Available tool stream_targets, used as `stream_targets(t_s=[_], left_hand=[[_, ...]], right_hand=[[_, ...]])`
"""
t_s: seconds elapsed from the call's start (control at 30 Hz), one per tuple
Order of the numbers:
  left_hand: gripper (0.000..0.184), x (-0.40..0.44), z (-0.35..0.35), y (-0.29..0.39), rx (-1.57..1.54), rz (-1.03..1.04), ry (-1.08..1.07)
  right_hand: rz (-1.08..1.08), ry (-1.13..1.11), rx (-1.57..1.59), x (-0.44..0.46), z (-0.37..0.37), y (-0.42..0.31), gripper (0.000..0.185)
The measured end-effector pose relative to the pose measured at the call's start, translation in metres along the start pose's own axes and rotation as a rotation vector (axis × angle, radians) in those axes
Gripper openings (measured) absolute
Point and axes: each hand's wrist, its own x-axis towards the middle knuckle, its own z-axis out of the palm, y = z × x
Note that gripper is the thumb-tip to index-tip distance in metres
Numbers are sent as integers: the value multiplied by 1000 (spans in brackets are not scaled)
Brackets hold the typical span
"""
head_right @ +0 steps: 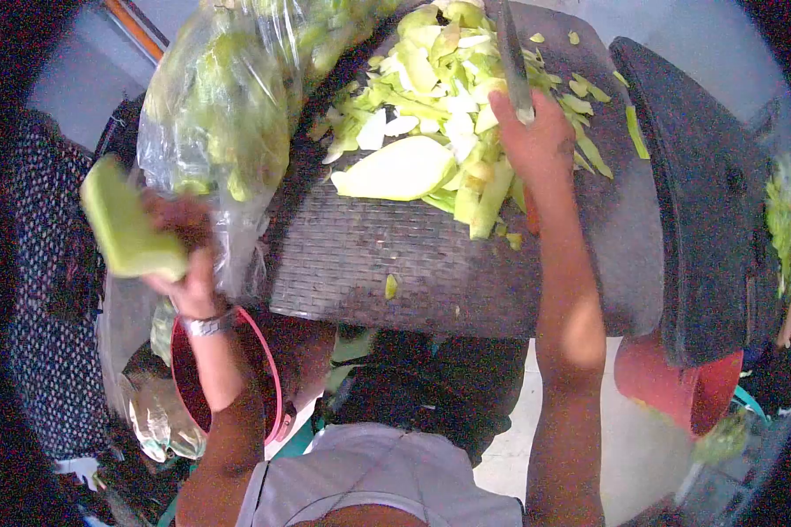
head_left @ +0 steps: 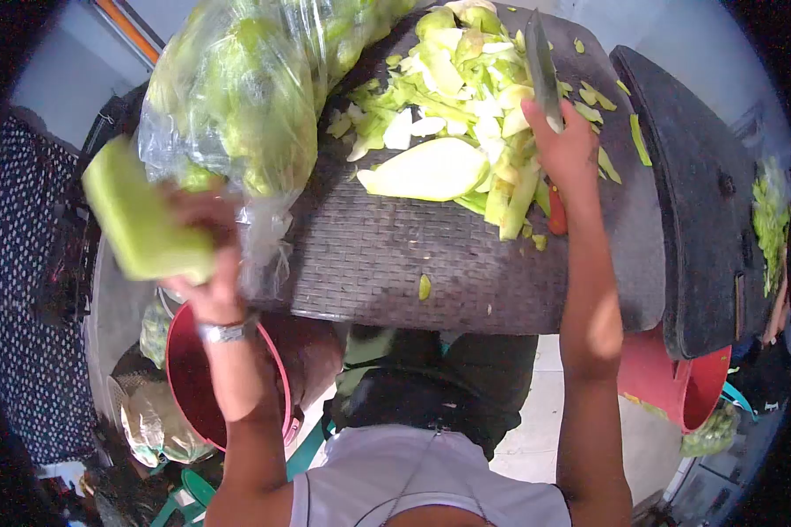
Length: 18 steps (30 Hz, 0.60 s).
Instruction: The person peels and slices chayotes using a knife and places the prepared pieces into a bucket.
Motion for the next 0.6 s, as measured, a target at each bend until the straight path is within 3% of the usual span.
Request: stream_targets(t_s=[0.1,0.17,0.23,0.3,0.37,0.43,0.5,0.53,0.6], left_hand=[[47,-8,-34,113,144,320,-46],[49,-26,-54,151,442,535,210],[53,-46,-130,205,719,512,505],[53,-82,-192,211,833,507,763],[52,-143,-290,226,746,465,1009],[53,-191,-324,179,894,445,1097],[51,-245,-371,162,1184,39,1285],[45,-260,-387,154,1100,-181,1191],[37,-287,-410,146,916,-605,975]], right_hand=[[-74,52,-43,3,6,16,32],[-85,68,-42,3,6,15,30],[-87,69,-29,-2,3,6,29],[-34,42,-2,1,4,8,30],[50,-11,44,0,6,9,31],[152,-73,105,2,5,5,33],[221,-164,135,-2,-1,-6,34],[244,-204,156,0,-2,-11,35],[9,-155,72,5,16,25,45]])
